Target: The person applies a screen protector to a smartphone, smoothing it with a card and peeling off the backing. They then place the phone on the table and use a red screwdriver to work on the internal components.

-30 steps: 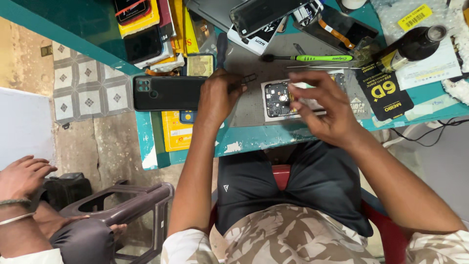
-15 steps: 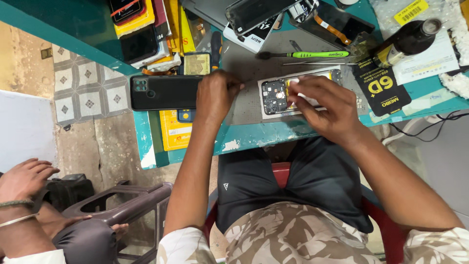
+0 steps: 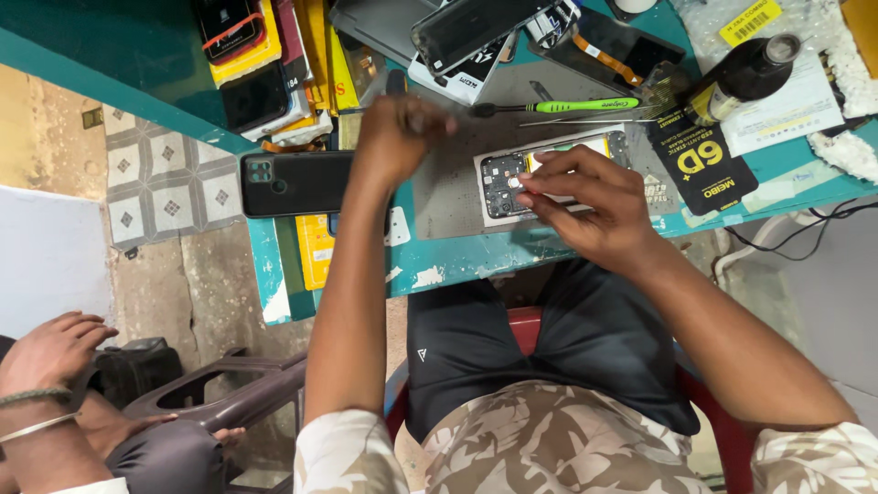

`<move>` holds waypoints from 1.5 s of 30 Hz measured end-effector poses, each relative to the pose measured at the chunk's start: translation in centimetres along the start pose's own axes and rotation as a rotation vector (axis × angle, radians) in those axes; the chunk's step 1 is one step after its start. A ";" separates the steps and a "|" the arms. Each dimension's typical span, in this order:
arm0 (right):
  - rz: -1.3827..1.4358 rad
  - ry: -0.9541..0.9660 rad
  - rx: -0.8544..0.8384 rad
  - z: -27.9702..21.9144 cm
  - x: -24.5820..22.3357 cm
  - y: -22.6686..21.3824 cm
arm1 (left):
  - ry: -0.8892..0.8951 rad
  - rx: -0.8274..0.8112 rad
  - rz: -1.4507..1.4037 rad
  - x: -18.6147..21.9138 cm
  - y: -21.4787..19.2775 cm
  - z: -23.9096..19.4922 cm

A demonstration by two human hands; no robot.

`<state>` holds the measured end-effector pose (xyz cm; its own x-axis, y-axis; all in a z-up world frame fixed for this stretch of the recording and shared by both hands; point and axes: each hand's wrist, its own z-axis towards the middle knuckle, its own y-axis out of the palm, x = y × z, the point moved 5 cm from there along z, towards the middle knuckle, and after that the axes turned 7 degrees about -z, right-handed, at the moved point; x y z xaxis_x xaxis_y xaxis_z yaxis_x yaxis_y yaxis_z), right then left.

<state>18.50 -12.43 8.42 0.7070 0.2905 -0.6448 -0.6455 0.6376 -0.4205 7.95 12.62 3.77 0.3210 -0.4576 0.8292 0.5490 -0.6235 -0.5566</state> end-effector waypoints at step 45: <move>-0.063 0.090 -0.174 0.1 1.8 1.1 | 0.290 0.079 0.072 3.2 7.6 -10.5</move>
<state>19.10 -11.13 6.83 0.7238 0.1838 -0.6651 -0.6464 0.5177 -0.5604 5.07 -0.25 1.68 0.1339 -0.6680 0.7320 0.5949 -0.5366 -0.5985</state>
